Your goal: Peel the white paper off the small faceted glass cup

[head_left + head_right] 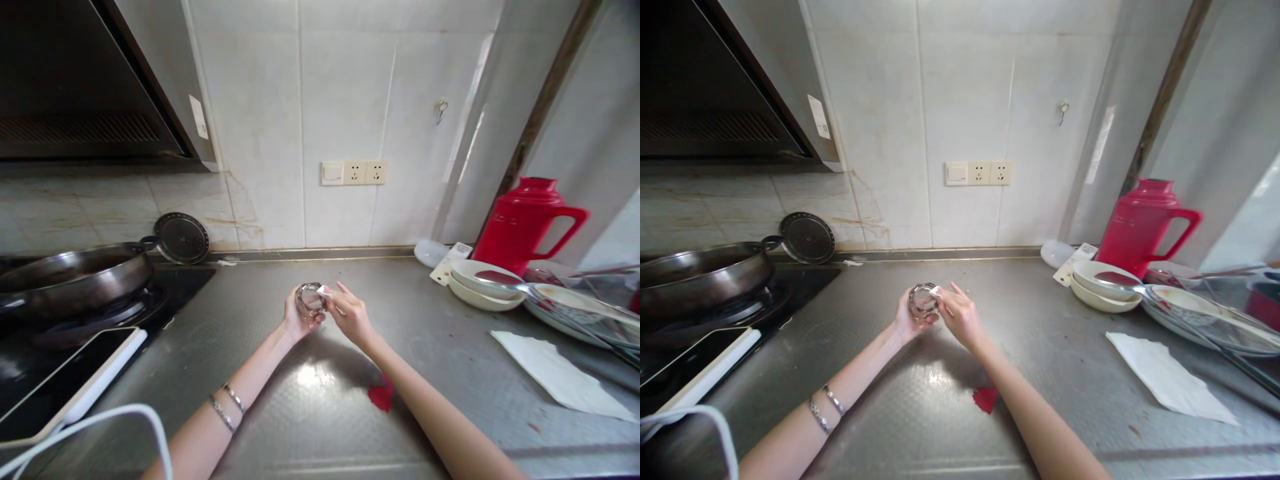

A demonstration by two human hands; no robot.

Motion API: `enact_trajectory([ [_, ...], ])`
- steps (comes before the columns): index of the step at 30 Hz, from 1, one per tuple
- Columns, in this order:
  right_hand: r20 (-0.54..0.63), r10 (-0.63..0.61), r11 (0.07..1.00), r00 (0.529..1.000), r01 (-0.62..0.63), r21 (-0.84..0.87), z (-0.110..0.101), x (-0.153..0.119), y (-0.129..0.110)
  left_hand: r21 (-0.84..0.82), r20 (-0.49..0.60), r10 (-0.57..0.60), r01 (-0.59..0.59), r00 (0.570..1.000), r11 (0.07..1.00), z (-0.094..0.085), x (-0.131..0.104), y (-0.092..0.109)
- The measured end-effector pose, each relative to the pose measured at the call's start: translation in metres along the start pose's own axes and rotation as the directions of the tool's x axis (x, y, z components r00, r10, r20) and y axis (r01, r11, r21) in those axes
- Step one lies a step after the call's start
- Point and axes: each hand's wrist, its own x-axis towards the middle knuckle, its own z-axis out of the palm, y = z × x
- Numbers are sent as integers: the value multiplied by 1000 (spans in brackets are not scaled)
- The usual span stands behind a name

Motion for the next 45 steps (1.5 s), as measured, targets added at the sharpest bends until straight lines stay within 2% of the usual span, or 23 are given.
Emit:
enact_trajectory([
  [6,-70,155,985,985,-148,87,6,-2,-6,-22,47,-1,2,999,1000,2,2,-7],
  [13,-155,214,975,964,-201,92,3,4,-17,200,-18,24,-19,1000,980,8,-2,-6],
  [17,-150,147,986,978,-133,101,1,4,-17,358,-49,79,-56,996,932,9,-1,-7],
  [22,-90,-3,998,996,8,57,-2,3,-13,477,-191,170,-60,967,877,11,-2,-7],
  [27,3,-174,985,985,174,-7,-2,0,-11,511,-244,148,-3,958,860,9,-2,-5],
  [33,65,-259,964,964,262,-38,0,-1,-10,409,-192,67,18,979,912,5,2,-7],
  [38,92,-292,953,952,298,-54,0,1,-12,196,-86,2,15,996,980,4,3,-11],
  [43,99,-350,934,932,355,-41,1,2,-14,-152,-156,-5,-19,988,988,9,0,-9],
  [45,115,-366,927,924,372,-43,1,3,-15,-229,-176,3,-44,984,973,10,0,-5],
])
